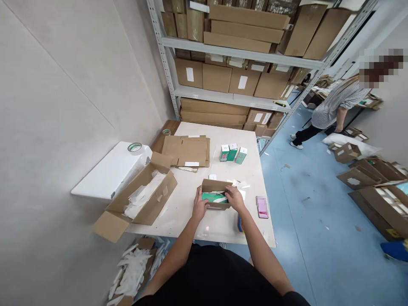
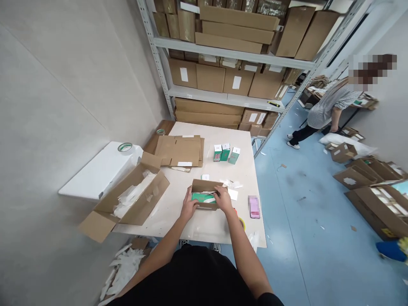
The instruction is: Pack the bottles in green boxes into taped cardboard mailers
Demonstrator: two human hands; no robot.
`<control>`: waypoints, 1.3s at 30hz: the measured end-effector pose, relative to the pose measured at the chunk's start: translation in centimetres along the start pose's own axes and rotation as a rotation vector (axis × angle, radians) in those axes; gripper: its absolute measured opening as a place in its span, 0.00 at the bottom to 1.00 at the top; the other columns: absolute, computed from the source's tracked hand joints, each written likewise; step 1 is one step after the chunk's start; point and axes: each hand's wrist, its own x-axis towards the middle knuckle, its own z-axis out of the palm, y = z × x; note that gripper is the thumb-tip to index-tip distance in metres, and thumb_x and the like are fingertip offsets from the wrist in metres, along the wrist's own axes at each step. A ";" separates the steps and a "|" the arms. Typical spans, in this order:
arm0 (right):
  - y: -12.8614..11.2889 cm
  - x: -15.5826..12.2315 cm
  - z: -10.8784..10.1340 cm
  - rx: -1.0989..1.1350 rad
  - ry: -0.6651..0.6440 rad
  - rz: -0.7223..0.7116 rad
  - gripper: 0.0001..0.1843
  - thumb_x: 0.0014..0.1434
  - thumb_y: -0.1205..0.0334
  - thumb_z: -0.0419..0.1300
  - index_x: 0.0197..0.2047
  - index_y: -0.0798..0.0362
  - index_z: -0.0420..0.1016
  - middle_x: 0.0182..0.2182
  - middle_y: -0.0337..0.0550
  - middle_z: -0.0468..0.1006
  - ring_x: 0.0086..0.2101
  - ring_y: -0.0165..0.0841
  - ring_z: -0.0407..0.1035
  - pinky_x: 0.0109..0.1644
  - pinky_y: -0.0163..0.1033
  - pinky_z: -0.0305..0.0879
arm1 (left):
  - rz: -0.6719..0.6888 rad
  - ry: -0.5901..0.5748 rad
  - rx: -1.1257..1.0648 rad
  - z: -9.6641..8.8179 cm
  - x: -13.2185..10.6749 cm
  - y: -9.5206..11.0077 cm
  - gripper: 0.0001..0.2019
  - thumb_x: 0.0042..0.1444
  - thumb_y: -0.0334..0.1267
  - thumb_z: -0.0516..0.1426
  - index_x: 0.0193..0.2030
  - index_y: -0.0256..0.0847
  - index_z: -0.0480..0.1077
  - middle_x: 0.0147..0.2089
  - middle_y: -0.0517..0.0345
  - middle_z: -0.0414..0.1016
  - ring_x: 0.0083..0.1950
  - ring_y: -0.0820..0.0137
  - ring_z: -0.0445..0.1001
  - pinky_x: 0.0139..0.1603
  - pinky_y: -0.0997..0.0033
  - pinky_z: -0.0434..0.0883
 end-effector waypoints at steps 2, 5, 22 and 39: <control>-0.1 0.0 0.7 -0.023 -0.008 0.044 0.21 0.63 0.61 0.59 0.58 0.49 0.80 0.60 0.49 0.78 0.63 0.45 0.68 0.70 0.57 0.62 | -0.101 -0.114 0.017 0.4 1.1 -1.2 0.03 0.51 0.30 0.66 0.31 0.38 0.76 0.80 0.47 0.49 0.80 0.41 0.43 0.75 0.36 0.56; -0.2 -0.1 2.0 -0.046 -0.030 0.099 0.22 0.63 0.61 0.58 0.59 0.49 0.78 0.61 0.49 0.78 0.63 0.44 0.68 0.71 0.55 0.61 | -0.184 -0.225 0.019 0.6 1.8 -3.2 0.06 0.49 0.31 0.68 0.33 0.38 0.77 0.80 0.43 0.50 0.79 0.37 0.46 0.75 0.34 0.53; 3.8 -5.1 3.4 -0.154 0.123 0.611 0.39 0.63 0.53 0.57 0.73 0.61 0.59 0.69 0.60 0.66 0.67 0.51 0.63 0.69 0.53 0.62 | -0.144 -0.326 -0.167 -2.5 -0.2 -8.0 0.41 0.60 0.46 0.62 0.77 0.43 0.53 0.78 0.47 0.55 0.77 0.54 0.58 0.71 0.58 0.64; 5.5 -8.4 7.5 0.024 -0.352 0.239 0.50 0.48 0.61 0.72 0.73 0.44 0.63 0.73 0.46 0.59 0.73 0.46 0.50 0.77 0.55 0.44 | -0.112 -0.694 0.269 -4.2 0.9 -5.7 0.49 0.51 0.31 0.64 0.79 0.47 0.50 0.83 0.54 0.32 0.66 0.55 0.73 0.59 0.64 0.74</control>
